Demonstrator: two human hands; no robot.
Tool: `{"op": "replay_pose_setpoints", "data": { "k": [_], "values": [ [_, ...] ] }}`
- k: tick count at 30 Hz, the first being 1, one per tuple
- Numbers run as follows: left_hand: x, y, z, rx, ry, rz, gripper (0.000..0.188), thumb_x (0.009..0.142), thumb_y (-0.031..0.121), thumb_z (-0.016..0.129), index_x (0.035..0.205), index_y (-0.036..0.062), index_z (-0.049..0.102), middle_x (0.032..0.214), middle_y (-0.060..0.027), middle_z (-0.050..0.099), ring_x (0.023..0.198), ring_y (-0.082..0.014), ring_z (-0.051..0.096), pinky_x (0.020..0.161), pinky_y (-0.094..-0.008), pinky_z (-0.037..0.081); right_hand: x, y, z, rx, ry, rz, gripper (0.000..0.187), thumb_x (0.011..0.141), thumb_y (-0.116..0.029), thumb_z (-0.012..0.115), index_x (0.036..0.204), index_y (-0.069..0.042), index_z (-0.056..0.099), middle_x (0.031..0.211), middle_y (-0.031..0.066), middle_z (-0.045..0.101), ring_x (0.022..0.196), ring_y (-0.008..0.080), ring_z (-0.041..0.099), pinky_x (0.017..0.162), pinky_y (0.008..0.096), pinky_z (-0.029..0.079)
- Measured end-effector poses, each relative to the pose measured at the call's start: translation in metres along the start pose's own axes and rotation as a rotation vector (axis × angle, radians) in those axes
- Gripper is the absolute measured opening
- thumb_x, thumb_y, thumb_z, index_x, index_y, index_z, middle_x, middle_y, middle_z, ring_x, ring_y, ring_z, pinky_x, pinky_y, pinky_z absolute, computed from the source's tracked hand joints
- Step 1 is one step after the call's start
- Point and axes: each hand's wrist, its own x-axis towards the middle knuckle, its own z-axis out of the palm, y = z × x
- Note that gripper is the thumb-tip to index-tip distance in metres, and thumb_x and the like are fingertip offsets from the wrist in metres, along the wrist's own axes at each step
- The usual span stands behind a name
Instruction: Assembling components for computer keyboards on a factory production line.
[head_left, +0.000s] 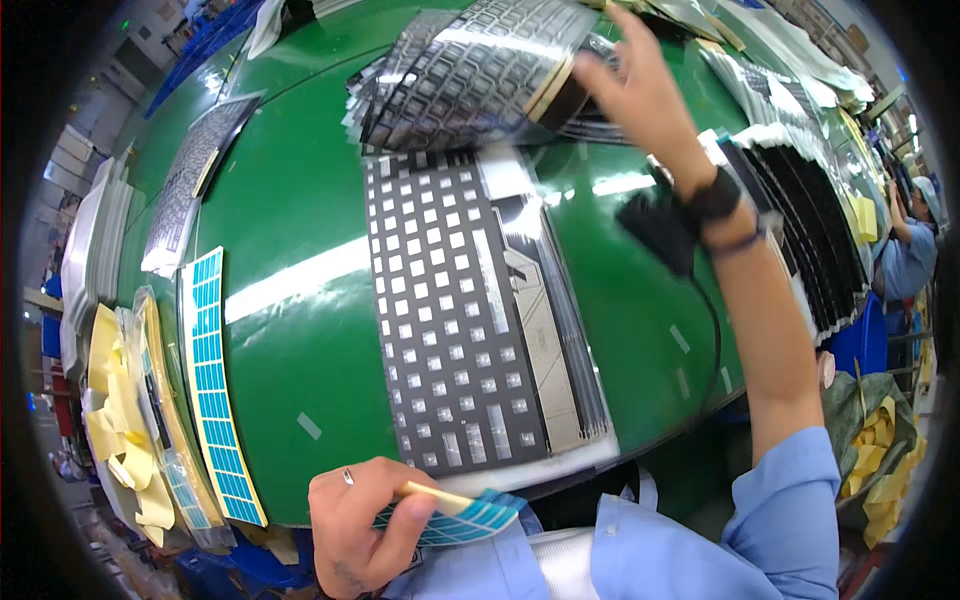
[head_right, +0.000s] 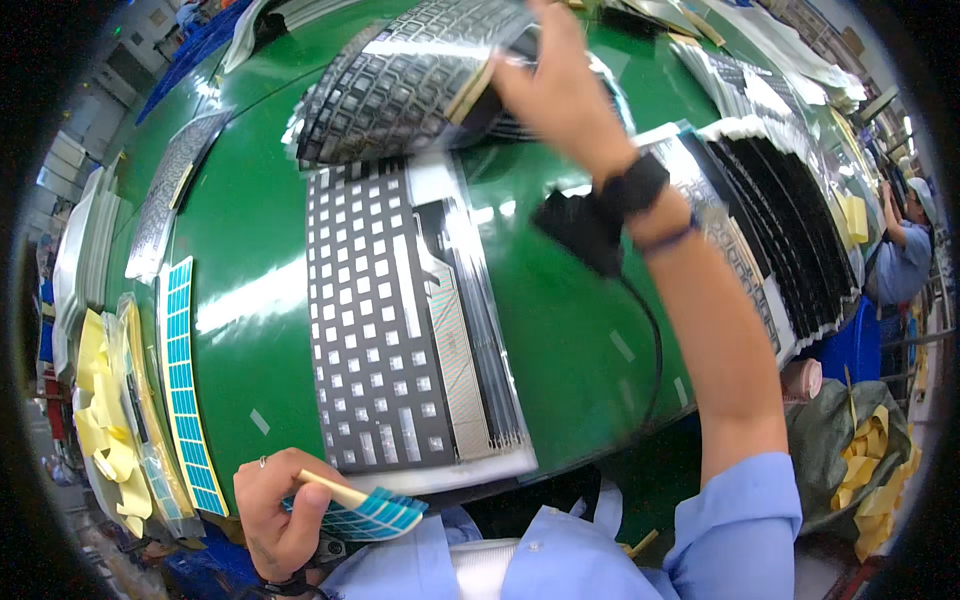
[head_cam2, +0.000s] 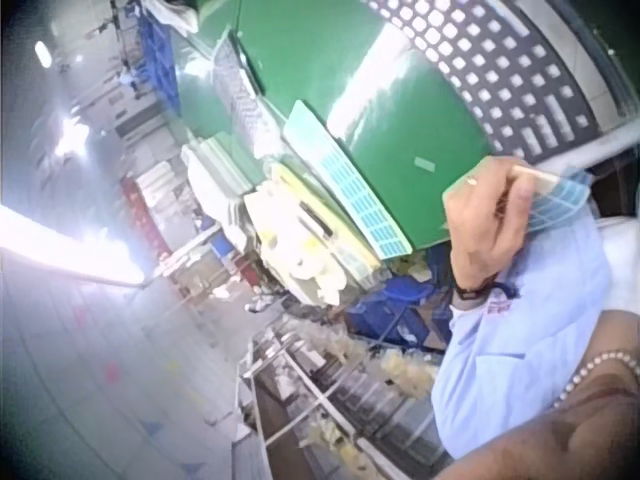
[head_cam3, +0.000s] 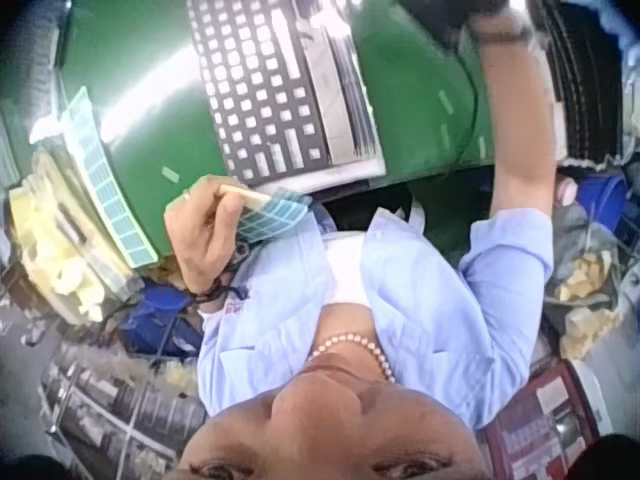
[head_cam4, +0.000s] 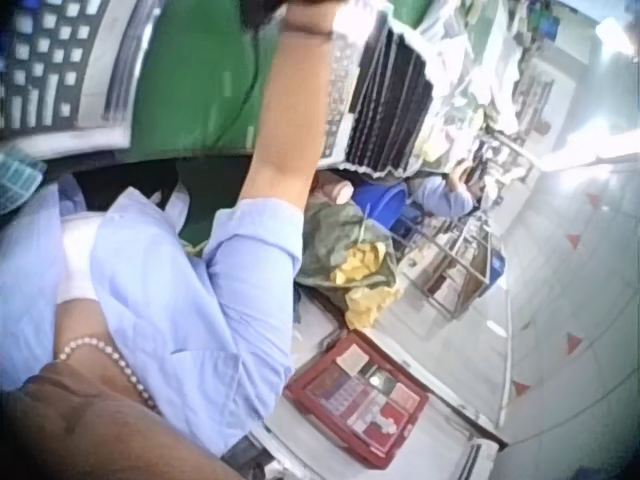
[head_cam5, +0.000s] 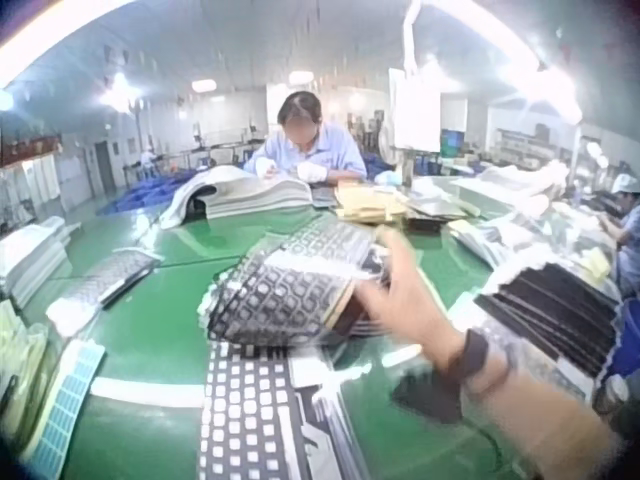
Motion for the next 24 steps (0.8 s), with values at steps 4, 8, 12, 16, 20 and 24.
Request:
{"op": "replay_pose_setpoints", "data": {
  "k": [4, 8, 12, 16, 20, 24],
  "values": [
    [-0.018, 0.003, -0.015, 0.137, 0.133, -0.082, 0.030, 0.090, 0.026, 0.060, 0.077, -0.0010, 0.061, 0.058, -0.0057, 0.058, 0.047, -0.0142, 0.052, 0.047, -0.0261, 0.036, -0.044, -0.128, -0.038, 0.542, -0.560, 0.051, 0.044, 0.081, -0.008, 0.067, 0.122, 0.000, 0.055, 0.128, 0.0181, 0.055, 0.122, 0.0287, 0.051, 0.103, 0.0378, 0.038],
    [0.008, 0.001, -0.003, 0.060, 0.045, -0.069, 0.014, 0.085, 0.013, 0.065, 0.078, 0.0006, 0.064, 0.064, -0.0084, 0.064, 0.053, -0.0193, 0.062, 0.050, -0.0263, 0.045, -0.084, -0.171, -0.103, 0.715, -0.870, -0.043, 0.028, 0.082, -0.007, 0.064, 0.109, 0.000, 0.060, 0.112, 0.0146, 0.062, 0.092, 0.0275, 0.064, 0.078, 0.0340, 0.052],
    [0.009, 0.007, -0.013, -0.129, -0.055, -0.045, 0.014, 0.086, 0.013, 0.064, 0.080, 0.0002, 0.066, 0.062, -0.0073, 0.064, 0.050, -0.0158, 0.060, 0.049, -0.0260, 0.043, -0.090, -0.179, -0.126, 0.770, -0.887, -0.073, 0.026, 0.080, -0.007, 0.063, 0.105, 0.001, 0.060, 0.111, 0.0149, 0.061, 0.083, 0.0252, 0.065, 0.066, 0.0316, 0.054],
    [0.014, 0.006, -0.015, -0.233, -0.248, 0.038, 0.013, 0.086, 0.013, 0.065, 0.081, 0.0003, 0.066, 0.060, -0.0063, 0.063, 0.050, -0.0157, 0.060, 0.048, -0.0260, 0.043, -0.105, -0.175, -0.131, 0.854, -0.761, -0.075, 0.022, 0.084, -0.006, 0.064, 0.104, 0.001, 0.069, 0.109, 0.0169, 0.066, 0.085, 0.0245, 0.069, 0.066, 0.0286, 0.056],
    [0.018, 0.014, -0.008, -0.294, -0.313, 0.062, 0.012, 0.084, 0.012, 0.066, 0.079, 0.0013, 0.065, 0.056, -0.0066, 0.059, 0.047, -0.0185, 0.058, 0.046, -0.0280, 0.041, -0.107, -0.173, -0.145, 0.848, -0.731, -0.087, 0.019, 0.082, -0.006, 0.065, 0.099, 0.002, 0.070, 0.105, 0.0153, 0.067, 0.086, 0.0239, 0.068, 0.068, 0.0299, 0.056],
    [0.021, 0.022, 0.006, 0.059, -0.230, 0.022, 0.011, 0.081, 0.009, 0.069, 0.075, 0.0020, 0.063, 0.055, -0.0090, 0.057, 0.044, -0.0229, 0.056, 0.042, -0.0318, 0.040, -0.114, -0.170, -0.150, 0.670, -0.649, -0.214, 0.023, 0.078, -0.006, 0.065, 0.099, 0.004, 0.068, 0.104, 0.0136, 0.066, 0.086, 0.0241, 0.066, 0.069, 0.0319, 0.055]
  ]
}}
